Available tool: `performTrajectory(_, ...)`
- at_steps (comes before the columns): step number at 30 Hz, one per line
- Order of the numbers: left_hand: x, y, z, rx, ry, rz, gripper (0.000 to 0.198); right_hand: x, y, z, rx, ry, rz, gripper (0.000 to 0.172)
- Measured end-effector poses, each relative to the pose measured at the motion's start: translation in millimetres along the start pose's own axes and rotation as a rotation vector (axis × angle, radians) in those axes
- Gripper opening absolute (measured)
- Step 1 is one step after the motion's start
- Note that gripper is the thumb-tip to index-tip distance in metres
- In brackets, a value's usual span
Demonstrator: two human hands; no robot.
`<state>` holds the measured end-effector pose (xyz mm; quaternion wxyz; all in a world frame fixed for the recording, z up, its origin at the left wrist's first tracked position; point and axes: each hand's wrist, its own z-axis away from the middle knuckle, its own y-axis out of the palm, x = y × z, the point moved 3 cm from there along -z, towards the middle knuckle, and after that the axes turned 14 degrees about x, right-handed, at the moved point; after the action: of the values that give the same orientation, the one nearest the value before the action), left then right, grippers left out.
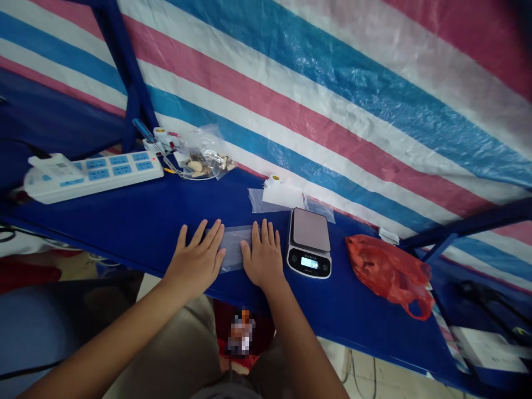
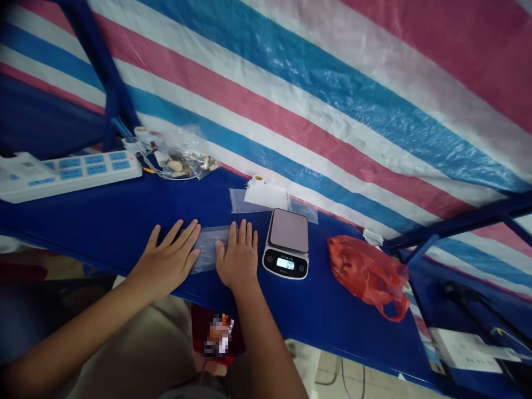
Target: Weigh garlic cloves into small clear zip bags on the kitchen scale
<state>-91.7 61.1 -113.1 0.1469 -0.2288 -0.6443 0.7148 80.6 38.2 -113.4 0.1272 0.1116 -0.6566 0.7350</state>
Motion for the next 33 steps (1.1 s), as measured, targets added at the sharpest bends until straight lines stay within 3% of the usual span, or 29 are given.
performTrajectory(2, 7, 1.6, -1, 0.035, -0.001, 0.020, 0.062, -4, -5, 3, -0.034, 0.026, -0.167, 0.066)
performTrajectory(6, 20, -2.1, -1, 0.031, 0.004, 0.134, 0.070, -15, -14, 33, -0.187, 0.105, -0.779, 0.063)
performTrajectory(10, 28, -22.2, 9, -0.094, -0.208, 0.283, 0.081, -28, -10, 94, -0.359, 0.127, -1.120, 0.051)
performTrajectory(15, 20, -40.2, 12, 0.026, -0.310, 0.325, 0.082, -73, 1, 156, -0.448, 0.310, -1.122, 0.049)
performTrajectory(20, 11, -40.8, -2, 0.099, -0.318, 0.322, 0.070, -114, -1, 171, -0.628, 0.371, -1.264, 0.052)
performTrajectory(27, 13, -28.5, -11, 0.016, -0.279, 0.317, 0.056, -112, 1, 172, -0.581, 0.379, -1.189, 0.053)
performTrajectory(33, 31, -26.7, -16, -0.070, -0.278, 0.536, 0.056, -114, 5, 175, -0.564, 0.384, -1.145, 0.053)
